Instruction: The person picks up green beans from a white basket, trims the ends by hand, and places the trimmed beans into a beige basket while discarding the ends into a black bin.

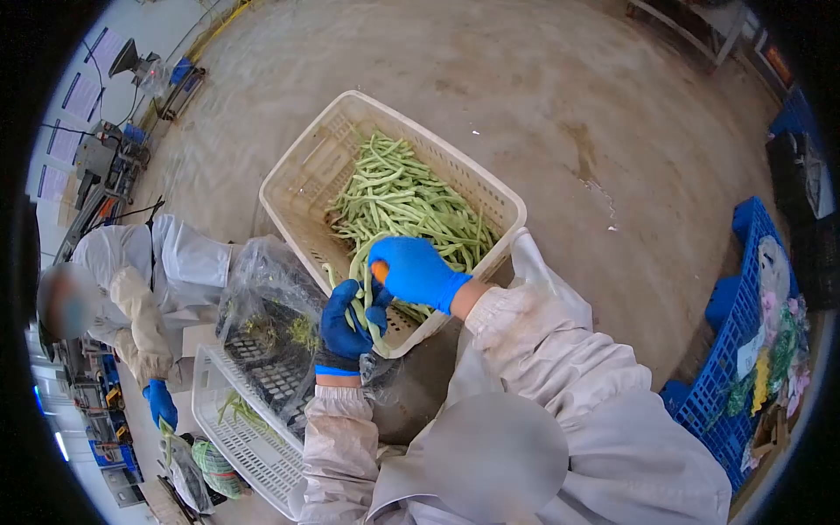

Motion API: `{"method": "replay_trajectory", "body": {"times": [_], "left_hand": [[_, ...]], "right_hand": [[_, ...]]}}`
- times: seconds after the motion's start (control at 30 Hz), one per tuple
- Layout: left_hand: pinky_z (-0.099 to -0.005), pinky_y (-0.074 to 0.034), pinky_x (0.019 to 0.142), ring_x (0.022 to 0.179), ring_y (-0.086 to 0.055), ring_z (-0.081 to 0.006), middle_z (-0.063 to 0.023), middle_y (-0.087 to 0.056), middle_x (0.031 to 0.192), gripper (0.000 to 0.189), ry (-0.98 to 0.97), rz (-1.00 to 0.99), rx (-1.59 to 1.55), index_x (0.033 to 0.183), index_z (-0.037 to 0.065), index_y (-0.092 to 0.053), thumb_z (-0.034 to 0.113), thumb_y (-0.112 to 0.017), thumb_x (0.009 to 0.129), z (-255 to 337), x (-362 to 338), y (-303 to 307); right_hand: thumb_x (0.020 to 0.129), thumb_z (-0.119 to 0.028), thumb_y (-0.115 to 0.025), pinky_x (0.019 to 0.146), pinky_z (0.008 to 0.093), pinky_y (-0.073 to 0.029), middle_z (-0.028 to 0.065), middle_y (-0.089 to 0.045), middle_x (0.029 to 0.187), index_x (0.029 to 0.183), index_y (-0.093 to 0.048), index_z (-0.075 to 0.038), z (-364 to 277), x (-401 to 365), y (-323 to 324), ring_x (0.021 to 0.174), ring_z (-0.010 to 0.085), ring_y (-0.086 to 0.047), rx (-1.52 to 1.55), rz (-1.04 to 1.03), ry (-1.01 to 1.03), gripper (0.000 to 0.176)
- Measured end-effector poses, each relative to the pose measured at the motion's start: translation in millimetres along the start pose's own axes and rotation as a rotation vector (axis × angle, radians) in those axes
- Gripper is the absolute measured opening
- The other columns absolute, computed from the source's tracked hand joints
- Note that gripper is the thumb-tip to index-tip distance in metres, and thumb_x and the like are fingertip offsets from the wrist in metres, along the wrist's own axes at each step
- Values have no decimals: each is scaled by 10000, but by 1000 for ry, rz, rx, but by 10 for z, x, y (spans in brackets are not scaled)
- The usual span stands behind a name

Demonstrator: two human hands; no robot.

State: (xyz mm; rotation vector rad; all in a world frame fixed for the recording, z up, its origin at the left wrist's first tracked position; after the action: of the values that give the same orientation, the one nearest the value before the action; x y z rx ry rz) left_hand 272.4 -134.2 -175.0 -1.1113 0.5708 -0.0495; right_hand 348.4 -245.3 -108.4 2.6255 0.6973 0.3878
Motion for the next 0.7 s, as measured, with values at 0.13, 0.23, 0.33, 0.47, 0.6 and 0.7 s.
{"method": "replay_trajectory", "body": {"times": [0.13,0.23,0.33,0.47,0.6,0.7], "left_hand": [[-336,-519,788,1151,-511,-287,-148,-498,1293,482,-81,9,5,1329,3,-398,282,-455,940,30,-73,-123],[-357,-478,897,1176,-485,-272,-142,-478,1312,489,-381,7,-27,1360,42,-364,314,-429,959,147,-103,-316],[-378,-424,969,1165,-490,-248,-123,-476,1309,504,-490,-88,68,1379,84,-346,358,-421,962,248,-102,-291],[-312,-490,812,1002,-557,-185,-86,-557,1182,551,-655,65,265,1379,115,-354,433,-448,939,348,-190,-307],[-280,-495,728,854,-570,-134,-43,-590,1056,551,-724,157,324,1377,146,-363,450,-463,929,347,-214,-326],[-284,-490,732,843,-561,-130,-39,-584,1019,555,-756,219,367,1373,139,-366,454,-465,927,313,-210,-300]], "right_hand": [[810,-128,-600,697,372,-480,137,-641,849,881,-640,-50,98,49,577,771,265,-617,97,465,-66,113],[818,-133,-612,690,362,-476,125,-640,834,884,-639,-49,-220,11,360,749,243,-609,256,202,116,110],[812,-116,-602,722,360,-469,128,-637,846,931,-637,-46,-372,-190,-203,780,259,-606,148,-163,36,143],[802,-118,-599,726,370,-466,158,-629,867,947,-628,-38,-307,-277,-506,798,286,-609,293,-267,-43,169],[792,-154,-594,720,416,-474,192,-629,873,917,-627,-41,-303,-295,-536,818,355,-610,296,-229,-37,172],[809,-135,-600,728,392,-469,180,-623,879,959,-624,-46,-319,-306,-542,818,332,-602,139,-227,-34,176]]}}
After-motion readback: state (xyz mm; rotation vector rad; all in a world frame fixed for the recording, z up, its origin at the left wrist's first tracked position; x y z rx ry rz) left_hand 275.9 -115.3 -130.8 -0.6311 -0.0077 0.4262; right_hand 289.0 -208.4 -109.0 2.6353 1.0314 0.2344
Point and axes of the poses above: each hand's wrist, its own x-axis towards the middle knuckle, its own y-axis out of the back of the hand, z = x × y, the point moved 8 cm from there along x, towards the middle knuckle
